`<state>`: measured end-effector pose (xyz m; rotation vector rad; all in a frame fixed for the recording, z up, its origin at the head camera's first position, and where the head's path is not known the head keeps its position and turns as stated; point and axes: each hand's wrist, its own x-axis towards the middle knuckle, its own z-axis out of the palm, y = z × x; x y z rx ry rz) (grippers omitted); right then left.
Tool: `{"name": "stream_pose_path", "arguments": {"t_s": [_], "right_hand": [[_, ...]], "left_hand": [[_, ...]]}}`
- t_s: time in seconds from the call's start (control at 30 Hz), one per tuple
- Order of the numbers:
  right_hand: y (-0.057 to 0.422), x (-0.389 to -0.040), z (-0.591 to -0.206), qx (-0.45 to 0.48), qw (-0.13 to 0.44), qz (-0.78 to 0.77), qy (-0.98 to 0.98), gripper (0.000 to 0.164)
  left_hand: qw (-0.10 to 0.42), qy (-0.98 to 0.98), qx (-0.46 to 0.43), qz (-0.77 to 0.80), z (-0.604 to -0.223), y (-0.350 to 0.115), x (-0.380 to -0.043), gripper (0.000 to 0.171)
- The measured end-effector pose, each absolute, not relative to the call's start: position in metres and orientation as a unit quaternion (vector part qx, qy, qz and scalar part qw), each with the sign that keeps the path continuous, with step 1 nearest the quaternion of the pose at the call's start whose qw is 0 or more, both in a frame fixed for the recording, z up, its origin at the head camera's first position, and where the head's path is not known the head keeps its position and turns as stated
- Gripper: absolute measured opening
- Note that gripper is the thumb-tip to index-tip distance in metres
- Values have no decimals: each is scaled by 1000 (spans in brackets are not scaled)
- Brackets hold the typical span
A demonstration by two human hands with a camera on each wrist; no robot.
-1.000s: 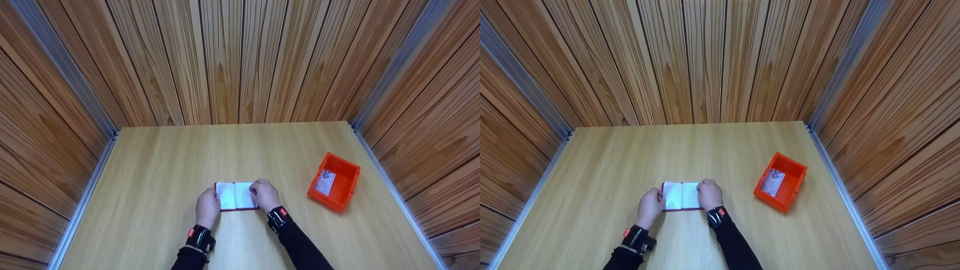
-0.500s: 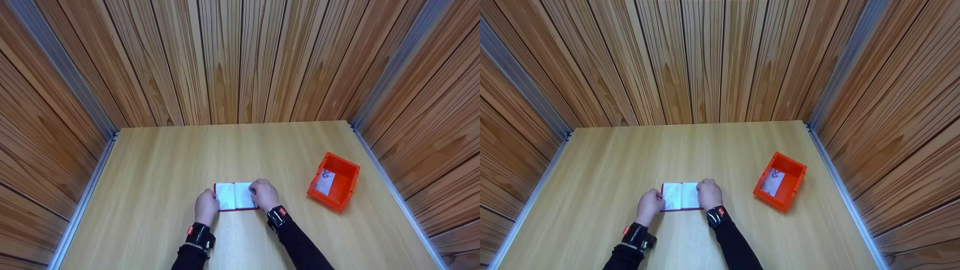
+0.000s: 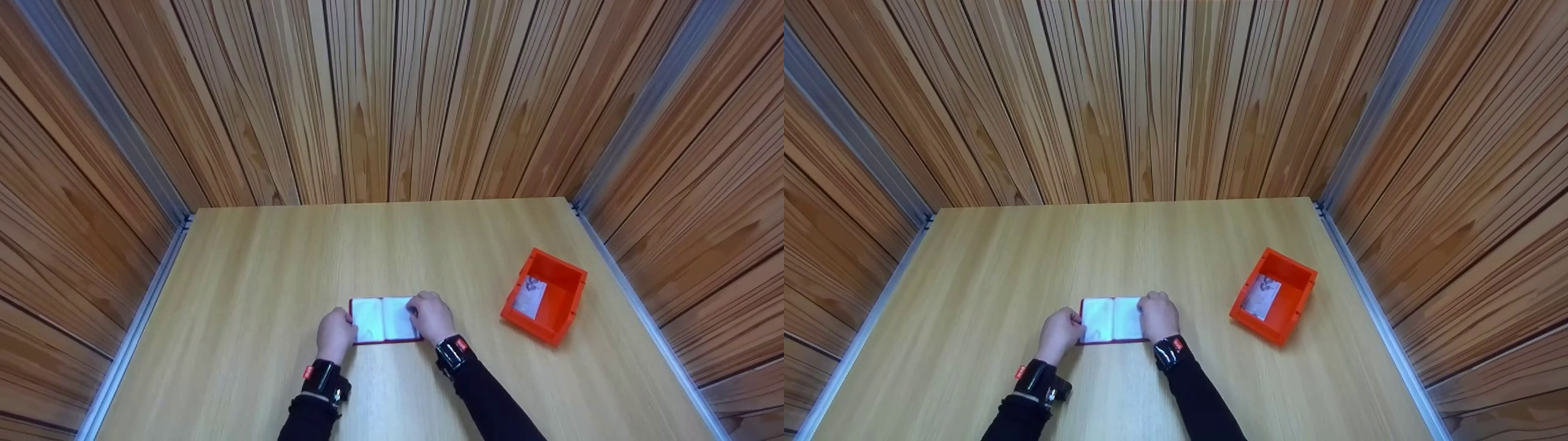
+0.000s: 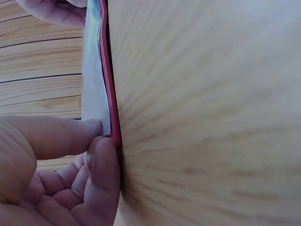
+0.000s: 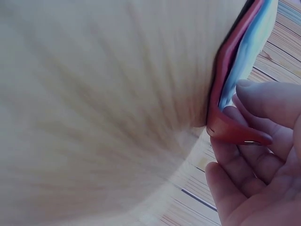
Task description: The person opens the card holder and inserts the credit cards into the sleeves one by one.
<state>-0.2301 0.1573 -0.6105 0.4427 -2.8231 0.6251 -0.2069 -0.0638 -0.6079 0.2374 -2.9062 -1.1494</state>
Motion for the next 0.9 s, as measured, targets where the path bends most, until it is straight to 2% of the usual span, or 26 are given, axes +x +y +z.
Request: {"name": "stream_pose_path", "arguments": {"t_s": [0.3, 0.53, 0.77, 0.9], "right_hand": [[168, -233, -597, 112, 109, 242, -958, 17], [194, -237, -568, 26, 58, 290, -955, 22], [234, -241, -552, 9, 88, 297, -951, 24], [257, -243, -543, -6, 85, 309, -947, 26]], "left_hand": [[-8, -925, 82, -370, -606, -64, -206, 8], [-7, -923, 83, -377, -608, -64, -207, 7], [-13, -921, 88, -380, -609, -64, -208, 7], [-5, -919, 83, -384, -610, -65, -208, 7]]}}
